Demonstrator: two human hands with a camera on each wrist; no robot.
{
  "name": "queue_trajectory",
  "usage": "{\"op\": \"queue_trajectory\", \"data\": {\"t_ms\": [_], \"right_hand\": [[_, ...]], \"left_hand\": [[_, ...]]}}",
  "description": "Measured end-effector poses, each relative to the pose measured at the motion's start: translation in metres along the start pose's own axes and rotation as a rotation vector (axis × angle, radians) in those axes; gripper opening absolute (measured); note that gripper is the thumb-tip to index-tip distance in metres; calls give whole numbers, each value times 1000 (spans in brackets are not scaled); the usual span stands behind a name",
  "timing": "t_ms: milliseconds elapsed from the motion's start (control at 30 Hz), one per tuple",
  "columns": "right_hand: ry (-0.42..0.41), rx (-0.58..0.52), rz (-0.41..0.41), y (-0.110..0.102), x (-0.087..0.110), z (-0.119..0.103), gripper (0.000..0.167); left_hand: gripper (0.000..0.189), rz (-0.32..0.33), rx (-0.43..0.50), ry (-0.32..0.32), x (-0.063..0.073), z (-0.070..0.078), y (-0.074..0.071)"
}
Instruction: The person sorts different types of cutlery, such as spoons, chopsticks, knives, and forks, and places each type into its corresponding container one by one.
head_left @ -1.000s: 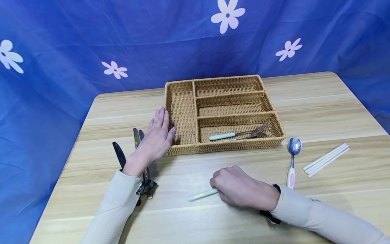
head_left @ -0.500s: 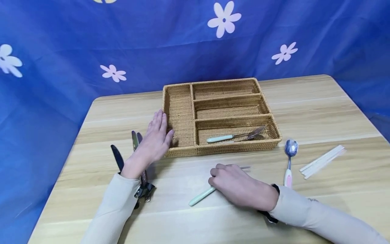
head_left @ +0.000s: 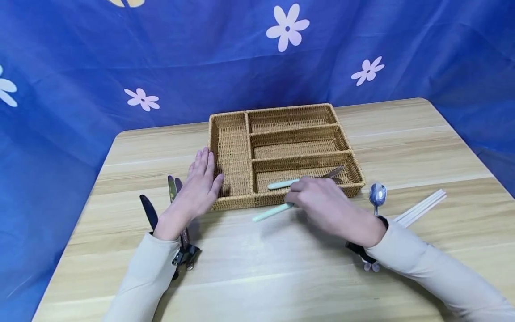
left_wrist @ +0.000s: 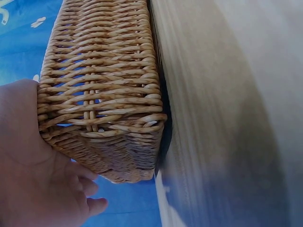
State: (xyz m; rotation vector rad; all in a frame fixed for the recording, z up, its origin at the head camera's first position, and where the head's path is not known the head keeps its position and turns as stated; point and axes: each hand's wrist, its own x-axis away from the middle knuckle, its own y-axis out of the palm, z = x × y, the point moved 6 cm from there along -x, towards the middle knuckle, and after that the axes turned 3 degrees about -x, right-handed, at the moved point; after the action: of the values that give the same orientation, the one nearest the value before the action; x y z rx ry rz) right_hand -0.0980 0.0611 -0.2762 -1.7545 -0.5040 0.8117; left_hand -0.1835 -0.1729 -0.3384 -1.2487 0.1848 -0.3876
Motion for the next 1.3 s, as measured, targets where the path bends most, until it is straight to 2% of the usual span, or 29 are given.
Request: {"op": "queue_trajectory", "data": {"t_ms": [167, 400, 600, 700, 767, 1000, 1300], "right_hand": [[30, 6, 5, -13, -1, 14, 23], [67, 52, 65, -22, -9, 32, 11], [120, 55, 36, -16, -17, 49, 37], [125, 54, 14, -10, -20, 54, 45], [126, 55, 6, -8, -22, 57, 43], [153, 67, -4, 3, -31, 67, 23], [187, 73, -25, 19, -36, 73, 24]], "left_hand": [[66, 5, -4, 4, -2, 1, -1], [66, 8, -2, -1, -3, 1, -2], [66, 12, -14, -1, -3, 1, -2], [66, 10, -20, -4, -3, 1, -3], [66, 3, -20, -8, -2, 0, -3], [66, -1, -22, -11, -1, 0, -1], [67, 4, -16, -8, -1, 1, -1]]}}
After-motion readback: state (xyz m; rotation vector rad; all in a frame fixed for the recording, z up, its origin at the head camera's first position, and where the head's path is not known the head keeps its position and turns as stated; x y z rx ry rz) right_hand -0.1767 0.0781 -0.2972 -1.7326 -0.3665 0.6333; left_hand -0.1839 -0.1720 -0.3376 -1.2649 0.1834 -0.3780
